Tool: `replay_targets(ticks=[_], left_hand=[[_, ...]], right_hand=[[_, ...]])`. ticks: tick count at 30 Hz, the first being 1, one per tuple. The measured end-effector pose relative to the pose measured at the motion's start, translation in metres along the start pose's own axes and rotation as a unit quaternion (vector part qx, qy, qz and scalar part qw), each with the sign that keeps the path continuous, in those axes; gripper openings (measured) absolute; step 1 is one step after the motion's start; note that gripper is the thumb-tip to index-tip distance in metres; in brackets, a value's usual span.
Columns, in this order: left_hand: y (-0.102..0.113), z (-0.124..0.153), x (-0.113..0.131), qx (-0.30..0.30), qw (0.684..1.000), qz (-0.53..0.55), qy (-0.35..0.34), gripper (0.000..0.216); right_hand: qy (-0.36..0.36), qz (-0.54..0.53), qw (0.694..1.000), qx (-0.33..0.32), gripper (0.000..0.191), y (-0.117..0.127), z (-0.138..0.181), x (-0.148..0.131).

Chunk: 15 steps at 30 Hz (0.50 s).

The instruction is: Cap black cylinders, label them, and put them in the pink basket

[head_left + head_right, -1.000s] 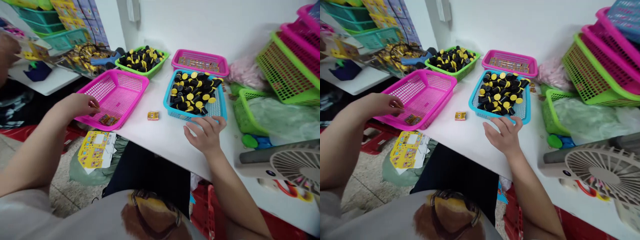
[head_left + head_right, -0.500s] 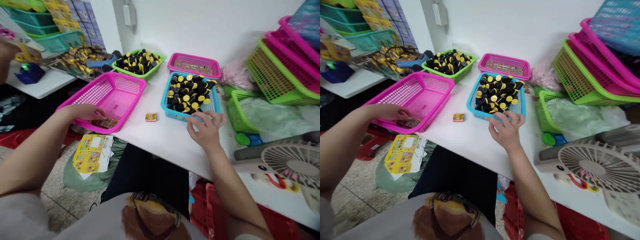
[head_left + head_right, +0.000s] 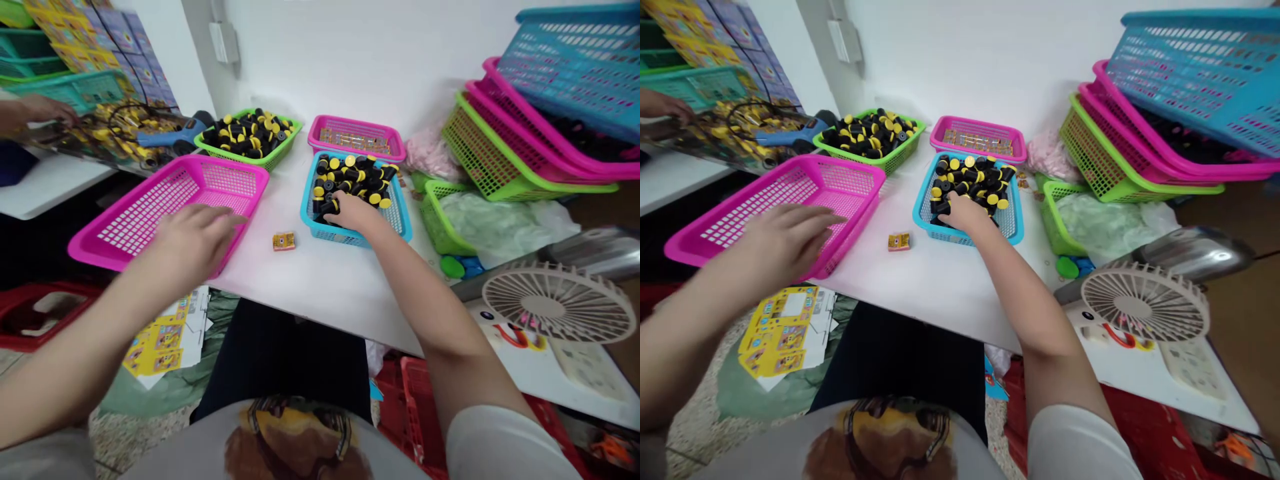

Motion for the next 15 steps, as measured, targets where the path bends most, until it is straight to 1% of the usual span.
replay_targets(ticks=[1, 2, 3, 4, 5, 6, 7, 8, 9, 10, 11, 12, 13, 15], left_hand=[[-0.001, 0.004, 0.023, -0.011, 0.998, 0.047, -0.047, 0.033], [-0.005, 0.007, 0.043, -0.021, 0.992, 0.096, -0.084, 0.034], [-0.014, 0.008, 0.06, -0.041, 0.985, 0.122, -0.111, 0.034], [-0.026, 0.009, 0.072, -0.063, 0.982, 0.126, -0.124, 0.034], [-0.041, 0.008, 0.08, -0.079, 0.983, 0.11, -0.122, 0.035], [-0.058, 0.005, 0.082, -0.092, 0.987, 0.082, -0.108, 0.036], [-0.075, 0.002, 0.081, -0.1, 0.99, 0.048, -0.085, 0.037], [-0.091, -0.003, 0.076, -0.107, 0.992, 0.018, -0.061, 0.039], [-0.106, -0.007, 0.07, -0.115, 0.992, -0.004, -0.043, 0.04], [-0.117, -0.01, 0.064, -0.126, 0.991, -0.015, -0.035, 0.041], [-0.126, -0.013, 0.057, -0.139, 0.989, -0.015, -0.039, 0.041], [-0.133, -0.014, 0.052, -0.152, 0.987, -0.01, -0.052, 0.041], [-0.136, -0.015, 0.048, -0.159, 0.985, -0.002, -0.068, 0.042], [-0.138, -0.013, 0.042, -0.156, 0.983, 0.005, -0.094, 0.043]], right_hand=[[0.002, 0.002, 1.0, -0.003, 0.065, -0.002, -0.006, -0.004], [0.006, 0.005, 1.0, -0.007, 0.061, -0.004, -0.01, -0.008], [0.011, 0.008, 1.0, -0.008, 0.055, -0.005, -0.013, -0.01], [0.013, 0.011, 1.0, -0.009, 0.05, -0.005, -0.013, -0.012], [0.014, 0.012, 1.0, -0.003, 0.047, -0.004, -0.011, -0.011], [0.017, 0.006, 1.0, 0.016, 0.046, -0.002, -0.007, -0.009], [0.025, -0.009, 0.998, 0.051, 0.047, 0.002, 0.0, -0.006], [0.04, -0.03, 0.994, 0.098, 0.048, 0.005, 0.009, -0.002], [0.065, -0.059, 0.983, 0.161, 0.048, 0.009, 0.019, 0.004], [0.095, -0.087, 0.966, 0.225, 0.048, 0.011, 0.032, 0.011], [0.127, -0.106, 0.947, 0.276, 0.047, 0.012, 0.045, 0.019], [0.156, -0.116, 0.93, 0.313, 0.046, 0.01, 0.057, 0.027], [0.179, -0.119, 0.915, 0.34, 0.045, 0.007, 0.07, 0.035], [0.211, -0.108, 0.896, 0.375, 0.042, -0.003, 0.091, 0.05]])
Point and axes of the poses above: each hand's wrist, its own z-axis away from the middle knuckle, its own y-axis out of the back of the hand, x = y × z, the point moved 2 cm from there along -z, towards the middle knuckle, and after that the axes turned 9 degrees about -z, right-handed, at the moved point
